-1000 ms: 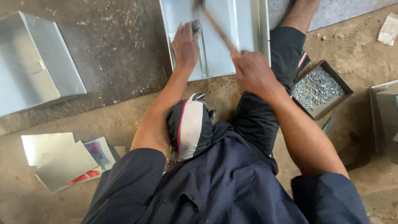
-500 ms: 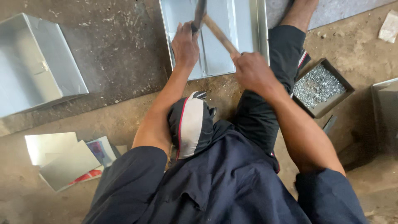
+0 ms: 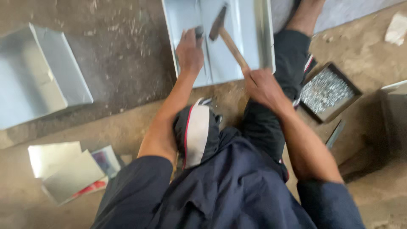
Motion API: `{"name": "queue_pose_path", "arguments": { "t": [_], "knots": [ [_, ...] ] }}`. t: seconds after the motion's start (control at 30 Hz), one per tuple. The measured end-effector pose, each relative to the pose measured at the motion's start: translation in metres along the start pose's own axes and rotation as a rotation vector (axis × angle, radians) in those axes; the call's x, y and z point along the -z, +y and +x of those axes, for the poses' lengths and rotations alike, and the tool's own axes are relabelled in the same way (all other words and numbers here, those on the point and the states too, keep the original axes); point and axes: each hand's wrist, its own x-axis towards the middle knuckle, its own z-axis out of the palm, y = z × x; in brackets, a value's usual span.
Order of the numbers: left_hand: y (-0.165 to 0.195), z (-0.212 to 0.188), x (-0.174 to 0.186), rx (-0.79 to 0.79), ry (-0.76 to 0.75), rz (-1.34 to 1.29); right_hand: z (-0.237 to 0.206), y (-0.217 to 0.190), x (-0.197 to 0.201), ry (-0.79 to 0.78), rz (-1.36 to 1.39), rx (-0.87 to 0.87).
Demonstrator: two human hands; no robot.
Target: The person sits on the workshop floor and cuts small sheet metal pieces with shears, then fits the pieces into folded sheet metal boxes and hammers tabs and edges flat to secure them, handling a box of small fasteners nearby.
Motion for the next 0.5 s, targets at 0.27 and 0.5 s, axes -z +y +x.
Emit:
{"name": "queue_pose_path", "arguments": {
  "t": [0.27,0.5],
  "knots": [
    [-0.003,-0.001,-0.004,0.166,-0.041,-0.111,-0.154,0.024,0.006,-0.546,0.544,-0.7],
    [0.009,0.004,0.006,0.488,-0.084,-1.064,-0.105,0.038,-0.116,-0.185,0.113,-0.388]
  ]
}}
